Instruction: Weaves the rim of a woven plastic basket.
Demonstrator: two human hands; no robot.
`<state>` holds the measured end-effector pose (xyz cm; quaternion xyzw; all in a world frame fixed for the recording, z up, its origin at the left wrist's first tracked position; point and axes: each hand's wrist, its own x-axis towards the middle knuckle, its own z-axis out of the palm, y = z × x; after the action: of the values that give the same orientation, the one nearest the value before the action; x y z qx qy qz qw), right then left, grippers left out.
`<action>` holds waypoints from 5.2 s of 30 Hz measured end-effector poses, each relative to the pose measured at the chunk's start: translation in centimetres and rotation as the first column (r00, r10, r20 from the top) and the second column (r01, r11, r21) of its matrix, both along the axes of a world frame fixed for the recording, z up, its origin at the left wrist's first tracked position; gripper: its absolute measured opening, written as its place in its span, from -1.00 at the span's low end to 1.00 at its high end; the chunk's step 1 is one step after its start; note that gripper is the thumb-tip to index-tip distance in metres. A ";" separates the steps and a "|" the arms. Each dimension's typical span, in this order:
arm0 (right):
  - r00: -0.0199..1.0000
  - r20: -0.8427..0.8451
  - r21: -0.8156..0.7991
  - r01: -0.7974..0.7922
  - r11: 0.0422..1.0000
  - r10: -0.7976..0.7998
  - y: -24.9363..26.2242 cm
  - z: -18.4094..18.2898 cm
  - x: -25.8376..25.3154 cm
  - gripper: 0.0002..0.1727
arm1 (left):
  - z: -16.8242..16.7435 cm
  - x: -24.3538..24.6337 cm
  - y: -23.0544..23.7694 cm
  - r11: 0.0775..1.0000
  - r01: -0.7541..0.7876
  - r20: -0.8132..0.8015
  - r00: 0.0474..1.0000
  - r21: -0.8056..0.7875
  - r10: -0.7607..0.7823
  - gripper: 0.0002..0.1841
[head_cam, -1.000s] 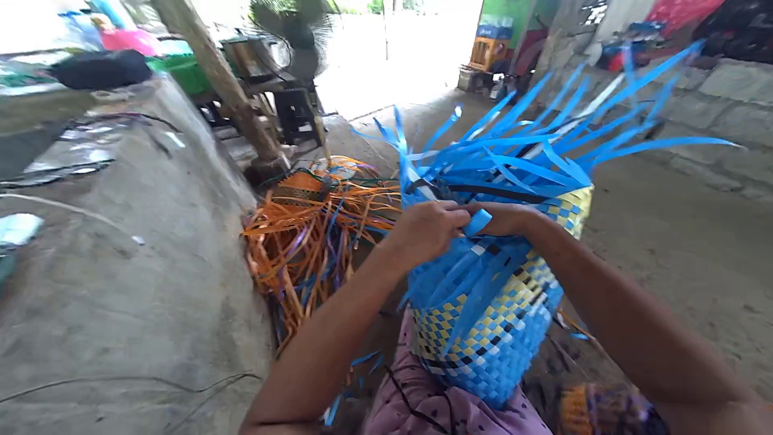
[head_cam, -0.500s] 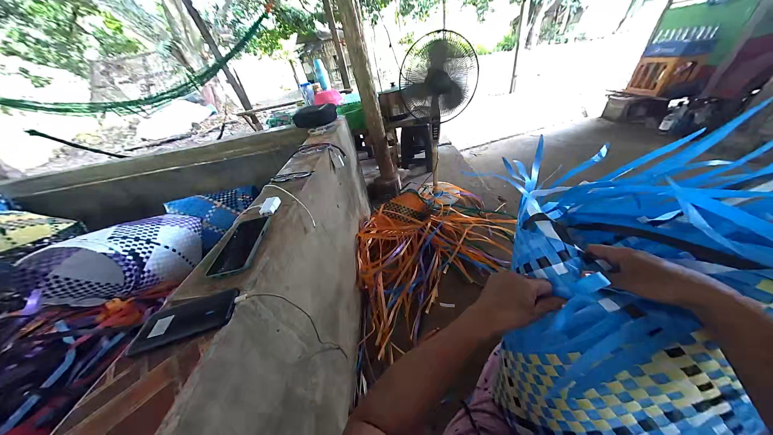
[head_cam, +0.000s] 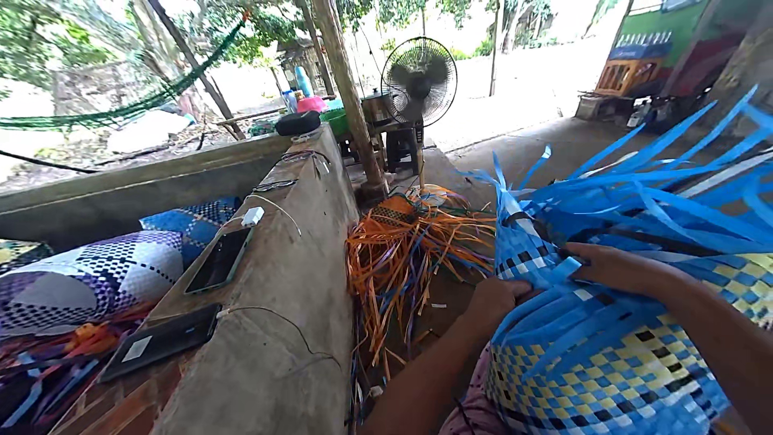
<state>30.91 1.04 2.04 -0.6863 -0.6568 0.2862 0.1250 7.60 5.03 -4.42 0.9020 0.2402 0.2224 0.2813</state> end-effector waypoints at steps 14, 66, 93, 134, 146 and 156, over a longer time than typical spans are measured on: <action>0.983 -0.065 0.360 0.183 0.915 -0.171 -2.6 -0.4 2.0 -0.21 | -8.8 -9.0 2.7 0.885 -0.292 0.224 0.894 -0.364 0.387 -0.53; 0.939 -0.336 0.434 0.093 0.896 0.066 -3.5 3.6 -2.0 -0.30 | 13.5 5.4 4.5 0.936 0.142 0.147 0.969 0.323 -0.198 -0.82; 0.955 -0.292 0.576 0.221 0.787 -0.055 -2.0 0.1 0.4 -0.68 | -1.2 -2.1 3.0 0.995 -0.047 0.047 0.998 0.086 0.043 -0.50; 0.994 -0.093 0.837 0.109 0.535 -0.058 -2.4 -0.9 -3.4 -0.80 | 8.5 2.2 3.7 0.724 0.123 0.086 0.966 0.679 -0.245 -0.91; 0.980 -0.194 0.786 0.127 0.605 0.046 -2.8 -1.3 -2.1 -0.61 | 6.0 2.3 3.0 0.856 -0.065 0.168 0.985 0.512 -0.026 -0.84; 0.983 -0.137 0.717 0.182 0.672 -0.120 -2.2 -1.8 -0.4 -0.26 | -2.6 -3.0 5.1 0.979 -0.063 0.040 0.997 -0.192 0.072 -0.62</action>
<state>30.49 -1.13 0.28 -0.6206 -0.6518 0.0178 0.4355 4.59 10.08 -7.04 0.8568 0.2842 0.2286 0.3645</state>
